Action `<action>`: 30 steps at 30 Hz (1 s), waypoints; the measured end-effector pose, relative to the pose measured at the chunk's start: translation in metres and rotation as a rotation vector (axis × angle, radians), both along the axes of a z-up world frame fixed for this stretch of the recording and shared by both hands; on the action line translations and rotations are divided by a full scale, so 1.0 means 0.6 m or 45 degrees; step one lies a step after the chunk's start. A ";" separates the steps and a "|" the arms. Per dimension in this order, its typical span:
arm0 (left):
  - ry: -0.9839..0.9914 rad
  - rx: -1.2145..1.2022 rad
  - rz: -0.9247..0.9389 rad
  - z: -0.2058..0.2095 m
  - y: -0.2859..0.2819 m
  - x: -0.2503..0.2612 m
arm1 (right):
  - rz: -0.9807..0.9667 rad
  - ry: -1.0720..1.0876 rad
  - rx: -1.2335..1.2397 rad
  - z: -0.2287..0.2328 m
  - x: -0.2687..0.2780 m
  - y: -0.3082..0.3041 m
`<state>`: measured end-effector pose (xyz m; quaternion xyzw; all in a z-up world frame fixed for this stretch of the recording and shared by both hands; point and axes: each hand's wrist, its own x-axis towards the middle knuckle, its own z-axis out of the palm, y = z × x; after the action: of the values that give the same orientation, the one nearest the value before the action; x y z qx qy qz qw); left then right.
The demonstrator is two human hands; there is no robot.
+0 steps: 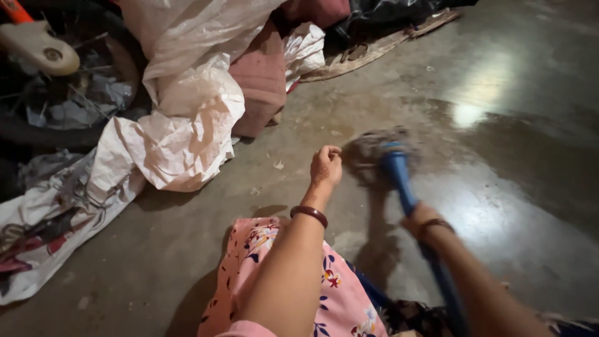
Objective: The person mops a wet concrete floor, moving the mop head in circular and side-to-side motions around various stored items. They occasionally use their hand to reposition the mop head as they clean the surface.
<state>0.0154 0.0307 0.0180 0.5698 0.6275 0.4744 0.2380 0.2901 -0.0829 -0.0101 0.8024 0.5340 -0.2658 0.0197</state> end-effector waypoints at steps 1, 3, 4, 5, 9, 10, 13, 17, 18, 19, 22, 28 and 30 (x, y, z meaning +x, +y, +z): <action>0.007 0.010 -0.036 -0.008 -0.005 -0.002 | 0.086 0.009 -0.009 0.000 -0.043 -0.002; 0.021 0.026 -0.071 -0.012 -0.029 -0.009 | 0.172 0.022 -0.011 0.036 -0.124 -0.018; 0.028 0.031 -0.098 -0.006 -0.047 -0.015 | 0.167 0.036 -0.026 0.071 -0.163 -0.031; 0.034 0.036 -0.118 0.000 -0.066 -0.023 | 0.171 0.047 -0.040 0.107 -0.203 -0.044; 0.074 0.023 -0.051 0.059 -0.130 -0.053 | 0.173 -0.004 -0.022 0.121 -0.186 -0.028; 0.151 -0.010 -0.025 0.083 -0.144 -0.063 | 0.090 0.017 -0.064 0.136 -0.173 -0.023; 0.263 -0.024 0.039 0.132 -0.135 -0.090 | 0.117 -0.070 -0.095 0.089 -0.059 0.030; 0.207 0.123 0.067 0.129 -0.119 -0.129 | -0.069 -0.017 -0.206 0.044 0.107 0.054; 0.198 0.103 0.067 0.085 -0.121 -0.138 | -0.069 -0.027 -0.225 0.011 0.152 0.035; 0.179 0.026 0.074 0.051 -0.097 -0.143 | -0.123 -0.065 -0.201 -0.011 0.199 0.039; 0.105 -0.151 0.044 0.014 -0.040 -0.120 | -0.268 -0.091 -0.194 0.034 0.208 -0.007; -0.068 -0.102 -0.098 0.079 -0.032 0.014 | -0.047 -0.191 -0.262 0.012 0.109 -0.049; -0.069 -0.138 -0.172 0.087 -0.053 0.036 | 0.073 -0.192 -0.284 0.004 0.031 -0.067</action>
<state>0.0373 -0.0013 0.0702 0.5840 0.6057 0.4380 0.3167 0.3090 -0.1232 -0.0078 0.7972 0.5209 -0.2620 0.1564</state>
